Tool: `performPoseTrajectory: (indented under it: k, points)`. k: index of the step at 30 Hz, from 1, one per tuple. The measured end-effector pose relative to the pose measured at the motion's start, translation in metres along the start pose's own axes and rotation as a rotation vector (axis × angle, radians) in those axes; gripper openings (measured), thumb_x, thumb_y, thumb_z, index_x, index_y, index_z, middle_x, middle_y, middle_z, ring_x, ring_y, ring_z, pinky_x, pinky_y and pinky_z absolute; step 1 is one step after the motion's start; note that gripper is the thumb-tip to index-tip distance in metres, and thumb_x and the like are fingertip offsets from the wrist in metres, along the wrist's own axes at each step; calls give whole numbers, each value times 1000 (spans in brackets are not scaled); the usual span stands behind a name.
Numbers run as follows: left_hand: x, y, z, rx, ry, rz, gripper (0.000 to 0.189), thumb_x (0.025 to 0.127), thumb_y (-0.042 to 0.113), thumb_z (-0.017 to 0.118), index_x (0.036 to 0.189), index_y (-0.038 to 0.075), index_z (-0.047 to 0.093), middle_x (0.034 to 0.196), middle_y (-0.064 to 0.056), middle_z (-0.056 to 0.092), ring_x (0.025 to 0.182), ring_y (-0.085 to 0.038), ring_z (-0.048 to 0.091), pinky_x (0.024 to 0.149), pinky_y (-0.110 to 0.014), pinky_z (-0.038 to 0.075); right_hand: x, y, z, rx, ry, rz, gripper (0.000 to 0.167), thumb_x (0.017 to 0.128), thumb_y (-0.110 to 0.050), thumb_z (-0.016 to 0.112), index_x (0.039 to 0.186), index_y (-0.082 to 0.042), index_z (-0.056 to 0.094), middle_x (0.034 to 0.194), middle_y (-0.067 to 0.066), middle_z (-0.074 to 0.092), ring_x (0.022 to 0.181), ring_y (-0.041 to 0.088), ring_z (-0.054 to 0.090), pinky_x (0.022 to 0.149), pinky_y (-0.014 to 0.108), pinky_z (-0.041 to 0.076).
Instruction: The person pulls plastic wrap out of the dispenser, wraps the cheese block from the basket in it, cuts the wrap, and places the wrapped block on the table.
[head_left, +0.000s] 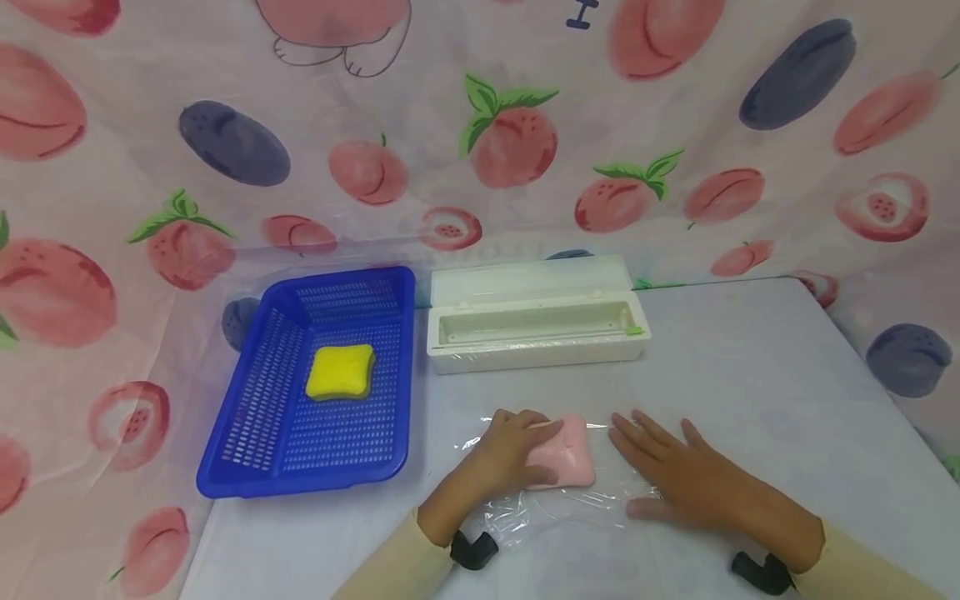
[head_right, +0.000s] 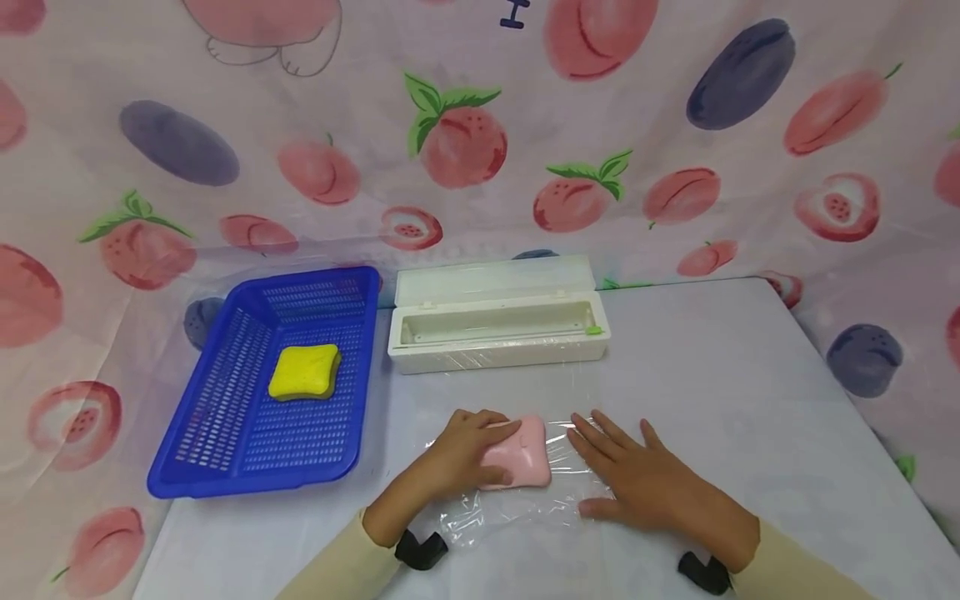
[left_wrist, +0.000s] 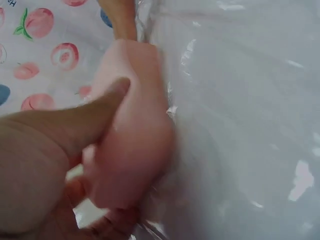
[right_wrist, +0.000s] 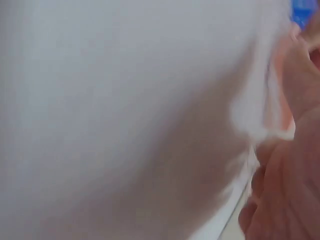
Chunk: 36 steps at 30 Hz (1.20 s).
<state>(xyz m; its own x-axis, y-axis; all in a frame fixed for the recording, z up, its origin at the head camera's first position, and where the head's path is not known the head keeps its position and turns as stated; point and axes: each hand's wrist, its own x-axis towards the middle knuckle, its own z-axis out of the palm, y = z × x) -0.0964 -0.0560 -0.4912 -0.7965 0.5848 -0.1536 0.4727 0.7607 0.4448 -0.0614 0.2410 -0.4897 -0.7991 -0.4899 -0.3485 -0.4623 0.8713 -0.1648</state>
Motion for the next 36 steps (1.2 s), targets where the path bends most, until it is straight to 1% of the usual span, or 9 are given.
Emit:
performPoseTrajectory:
  k: [5, 8, 10, 13, 17, 20, 22, 29, 36]
  points:
    - [-7, -10, 8, -33, 34, 65, 73, 93, 51, 69, 157, 37, 38, 160, 4, 42, 135, -28, 47, 109, -44, 47, -14, 13, -10, 127, -17, -88, 89, 89, -75, 55, 162, -34, 25, 171, -9, 21, 158, 32, 18, 115, 73, 26]
    - [-19, -12, 5, -51, 63, 91, 75, 96, 51, 65, 161, 36, 29, 170, 2, 25, 146, -31, 42, 114, -50, 43, -22, 18, -13, 152, 63, -172, 79, 93, -67, 57, 160, -32, 35, 166, -8, 35, 153, 31, 32, 113, 63, 39]
    - [-31, -12, 2, -26, 103, 95, 73, 95, 49, 67, 159, 31, 36, 170, -3, 25, 147, -33, 41, 115, -51, 43, -24, 18, -15, 152, 133, -222, 68, 94, -63, 60, 152, -30, 49, 154, -9, 52, 143, 27, 49, 106, 55, 49]
    - [-52, -10, -2, 44, 149, 85, 59, 89, 46, 76, 140, 23, 58, 153, -8, 47, 135, -28, 51, 110, -43, 47, -21, 15, -17, 161, 199, -275, 48, 92, -59, 67, 131, -30, 69, 123, -16, 70, 115, 14, 67, 91, 40, 59]
    - [-78, -14, -5, 79, 56, 100, 41, 82, 47, 83, 115, 27, 71, 112, 7, 60, 103, -11, 53, 87, -25, 49, -14, 7, -14, 186, 169, -341, 33, 85, -55, 77, 109, -33, 75, 100, -23, 67, 91, 1, 61, 77, 28, 56]
    - [-90, -21, -5, 77, -42, 141, 35, 80, 47, 84, 110, 33, 73, 102, 14, 57, 94, -5, 48, 79, -18, 43, -8, 2, -8, 175, 122, -376, 30, 79, -52, 82, 101, -34, 72, 93, -24, 60, 83, -3, 53, 71, 24, 51]
    - [-93, -25, -3, 91, -67, 169, 32, 80, 47, 83, 109, 36, 74, 104, 15, 56, 96, -4, 46, 80, -19, 40, -5, 0, -4, 161, 101, -384, 27, 78, -48, 84, 97, -35, 70, 90, -24, 56, 79, -4, 48, 68, 22, 48]
    - [-94, -29, 4, 145, -8, 236, 5, 89, 37, 77, 94, 39, 78, 106, 14, 61, 99, -7, 48, 77, -20, 36, -3, -1, 3, 113, 141, -429, 10, 90, -29, 77, 92, -37, 71, 86, -26, 57, 75, -6, 47, 67, 22, 47]
    - [-103, -30, -9, 21, 117, 228, 5, 96, 19, 70, 94, 23, 69, 96, 12, 62, 92, -4, 55, 82, -20, 49, -14, 0, -4, 87, 238, -396, 7, 92, -29, 75, 95, -35, 72, 91, -28, 62, 83, -3, 55, 77, 29, 55]
